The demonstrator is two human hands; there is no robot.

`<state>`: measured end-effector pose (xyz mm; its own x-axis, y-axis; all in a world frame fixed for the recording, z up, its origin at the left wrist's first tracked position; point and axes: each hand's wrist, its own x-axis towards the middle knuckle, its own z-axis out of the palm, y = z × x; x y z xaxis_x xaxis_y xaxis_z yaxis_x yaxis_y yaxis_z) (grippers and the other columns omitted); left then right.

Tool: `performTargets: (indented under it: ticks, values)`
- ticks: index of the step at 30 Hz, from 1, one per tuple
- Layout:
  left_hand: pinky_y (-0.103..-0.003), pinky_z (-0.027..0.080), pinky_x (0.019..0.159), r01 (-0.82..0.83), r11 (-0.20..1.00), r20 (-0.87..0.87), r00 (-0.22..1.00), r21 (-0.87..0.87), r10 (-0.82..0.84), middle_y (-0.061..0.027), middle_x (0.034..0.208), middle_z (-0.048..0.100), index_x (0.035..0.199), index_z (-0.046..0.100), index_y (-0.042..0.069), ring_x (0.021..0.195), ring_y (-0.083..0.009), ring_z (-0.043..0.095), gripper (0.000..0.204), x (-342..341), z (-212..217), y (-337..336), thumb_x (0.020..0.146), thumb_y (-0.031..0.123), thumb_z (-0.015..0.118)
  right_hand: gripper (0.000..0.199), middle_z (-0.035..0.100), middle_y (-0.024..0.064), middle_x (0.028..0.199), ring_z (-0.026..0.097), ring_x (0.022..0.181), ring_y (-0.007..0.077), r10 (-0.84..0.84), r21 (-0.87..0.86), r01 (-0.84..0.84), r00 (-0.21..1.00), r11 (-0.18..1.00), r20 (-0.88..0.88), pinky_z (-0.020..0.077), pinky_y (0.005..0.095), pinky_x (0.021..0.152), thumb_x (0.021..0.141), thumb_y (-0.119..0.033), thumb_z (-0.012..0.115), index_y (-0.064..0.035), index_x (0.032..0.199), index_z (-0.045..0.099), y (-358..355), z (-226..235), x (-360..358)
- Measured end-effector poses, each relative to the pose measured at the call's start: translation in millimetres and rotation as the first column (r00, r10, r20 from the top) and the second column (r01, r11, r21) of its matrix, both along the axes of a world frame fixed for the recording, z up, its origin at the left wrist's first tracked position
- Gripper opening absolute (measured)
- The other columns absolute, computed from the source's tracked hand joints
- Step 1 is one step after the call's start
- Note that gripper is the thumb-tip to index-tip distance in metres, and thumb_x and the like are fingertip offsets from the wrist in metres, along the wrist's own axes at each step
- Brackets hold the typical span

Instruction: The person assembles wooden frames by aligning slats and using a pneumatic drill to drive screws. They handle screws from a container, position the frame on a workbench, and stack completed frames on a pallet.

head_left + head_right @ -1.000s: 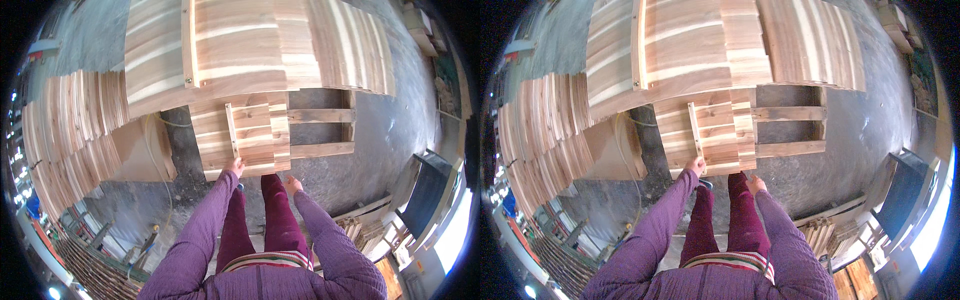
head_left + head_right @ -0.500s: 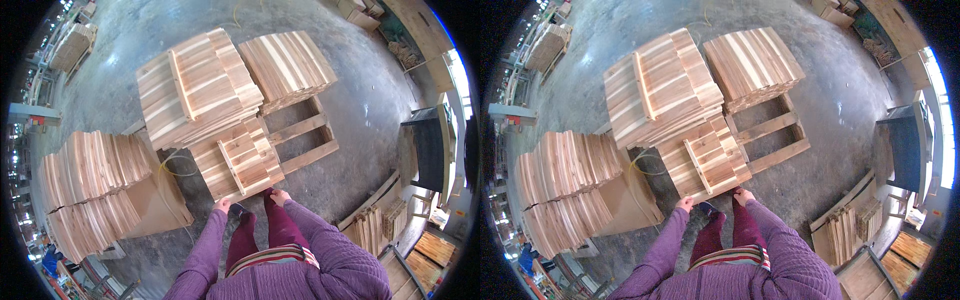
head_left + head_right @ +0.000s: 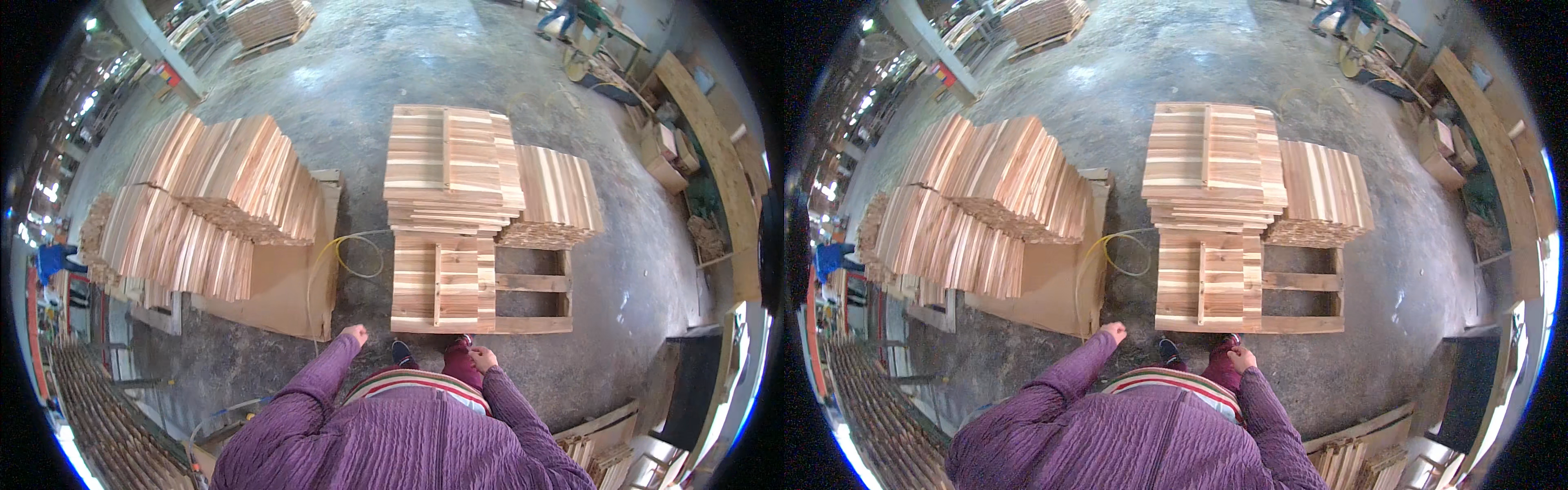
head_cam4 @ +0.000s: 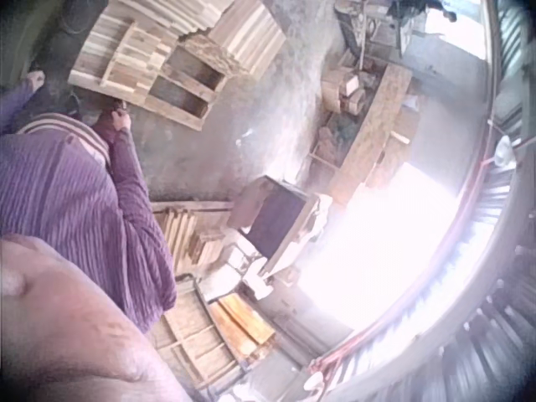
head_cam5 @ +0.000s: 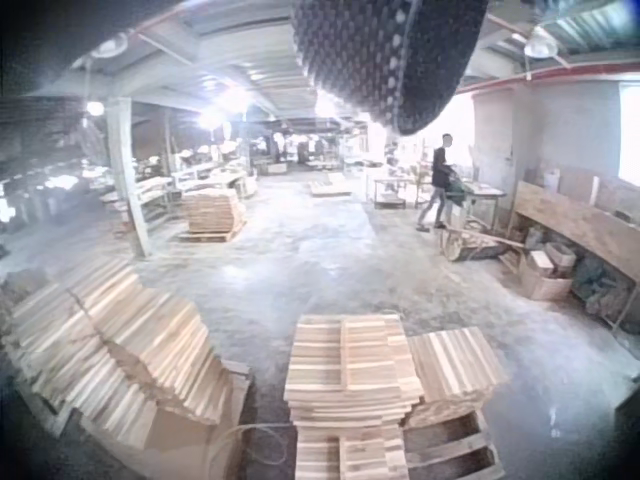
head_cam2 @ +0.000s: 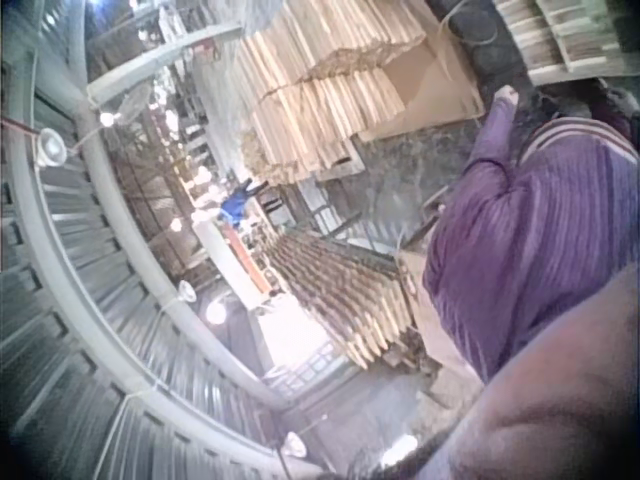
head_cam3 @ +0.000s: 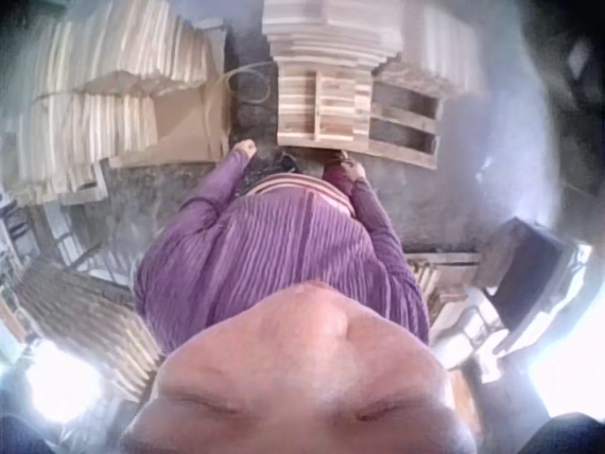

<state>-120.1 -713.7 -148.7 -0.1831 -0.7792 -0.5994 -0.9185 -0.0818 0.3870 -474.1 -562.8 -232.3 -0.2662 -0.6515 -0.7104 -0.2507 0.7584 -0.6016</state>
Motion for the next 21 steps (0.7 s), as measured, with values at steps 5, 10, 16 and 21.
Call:
performTargets:
  ticks: [5,10,16,21]
  values:
    - [-0.036,0.049,0.072,0.245,0.966,0.033,0.968,0.083,-0.248,-0.0125,0.087,0.064,0.092,0.063,0.009,0.080,-0.0282,0.061,0.028,-2,29,18,0.074,0.030,0.057,0.035,0.064,0.0082,0.077,0.060,0.062,0.0126,0.103,-0.069,-0.120,0.972,0.990,-0.211,0.0494,0.0266,0.055,0.076,-0.023,0.061,-0.0026,0.103,0.061,3,13,-28]
    - [-0.035,0.048,0.074,0.073,0.980,0.025,0.997,0.187,-0.079,-0.0126,0.086,0.064,0.093,0.064,0.010,0.080,-0.0272,0.061,0.029,-36,28,-3,0.072,0.028,0.058,0.040,0.062,0.0129,0.095,0.059,0.087,0.0230,-0.010,0.034,0.015,0.990,0.999,-0.139,0.0464,0.0319,0.076,0.074,-0.033,0.060,-0.0073,0.104,0.061,12,17,-48]
    - [-0.033,0.049,0.059,-0.015,0.989,-0.278,0.959,0.148,0.056,-0.0109,0.073,0.064,0.086,0.063,0.007,0.063,-0.0210,0.061,0.019,-140,21,-56,0.075,0.023,0.059,0.042,0.061,0.0163,0.102,0.059,0.095,0.0281,0.008,0.135,0.005,0.995,0.991,-0.095,0.0452,0.0351,0.084,0.072,-0.038,0.060,-0.0095,0.104,0.062,8,11,-99]
    - [-0.027,0.047,0.054,-0.070,0.972,-0.317,0.938,0.223,0.140,-0.0060,0.088,0.063,0.106,0.055,0.004,0.062,-0.0120,0.058,0.029,-225,-11,-81,0.082,0.019,0.054,0.038,0.064,0.0129,0.087,0.062,0.077,0.0242,0.120,0.132,-0.102,0.983,0.986,-0.137,0.0491,0.0347,0.073,0.072,-0.035,0.059,-0.0104,0.100,0.063,-28,26,-172]
